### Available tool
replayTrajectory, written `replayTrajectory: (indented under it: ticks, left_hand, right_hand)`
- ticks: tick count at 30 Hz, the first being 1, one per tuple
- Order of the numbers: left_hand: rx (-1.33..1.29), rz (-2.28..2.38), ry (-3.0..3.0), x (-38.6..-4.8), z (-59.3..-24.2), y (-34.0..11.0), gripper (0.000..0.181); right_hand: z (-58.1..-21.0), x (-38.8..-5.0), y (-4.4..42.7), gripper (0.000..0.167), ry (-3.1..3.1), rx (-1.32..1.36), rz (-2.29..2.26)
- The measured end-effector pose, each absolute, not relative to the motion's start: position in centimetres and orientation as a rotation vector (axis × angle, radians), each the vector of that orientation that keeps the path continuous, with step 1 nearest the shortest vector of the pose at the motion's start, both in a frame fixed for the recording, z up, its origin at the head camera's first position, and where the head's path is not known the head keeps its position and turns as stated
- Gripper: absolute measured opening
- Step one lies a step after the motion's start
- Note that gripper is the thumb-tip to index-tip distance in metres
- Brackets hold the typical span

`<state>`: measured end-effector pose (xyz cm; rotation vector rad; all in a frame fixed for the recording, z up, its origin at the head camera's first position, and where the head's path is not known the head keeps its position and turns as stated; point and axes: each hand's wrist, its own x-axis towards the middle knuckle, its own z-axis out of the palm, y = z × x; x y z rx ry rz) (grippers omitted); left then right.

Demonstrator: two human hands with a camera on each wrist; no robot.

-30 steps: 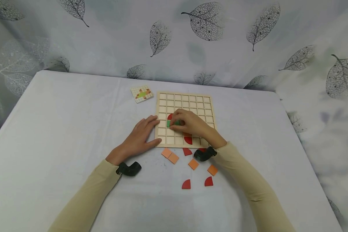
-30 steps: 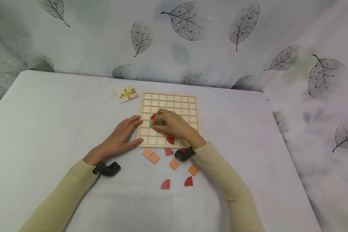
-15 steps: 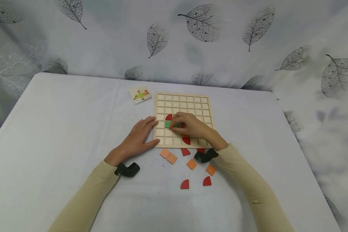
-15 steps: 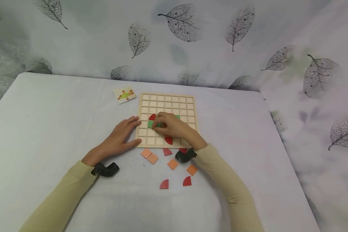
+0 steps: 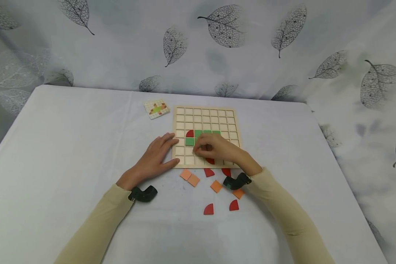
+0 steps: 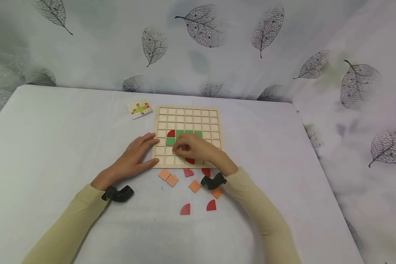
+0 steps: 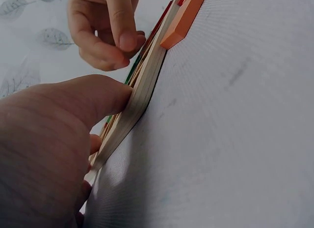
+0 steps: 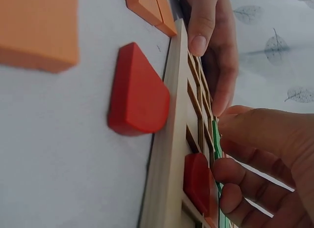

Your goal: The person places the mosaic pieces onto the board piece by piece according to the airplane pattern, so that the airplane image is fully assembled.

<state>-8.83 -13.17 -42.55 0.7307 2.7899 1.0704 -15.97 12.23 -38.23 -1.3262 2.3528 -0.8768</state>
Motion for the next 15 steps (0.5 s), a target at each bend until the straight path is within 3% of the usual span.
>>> replayTrajectory:
  ticks: [15]
  left_hand:
    - [0.722, 1.081, 2.785, -8.8, -42.6, -13.2, 0.061]
  right_hand:
    - [-38.4, -14.5, 13.7, 0.007, 2.293, -1.355, -0.874]
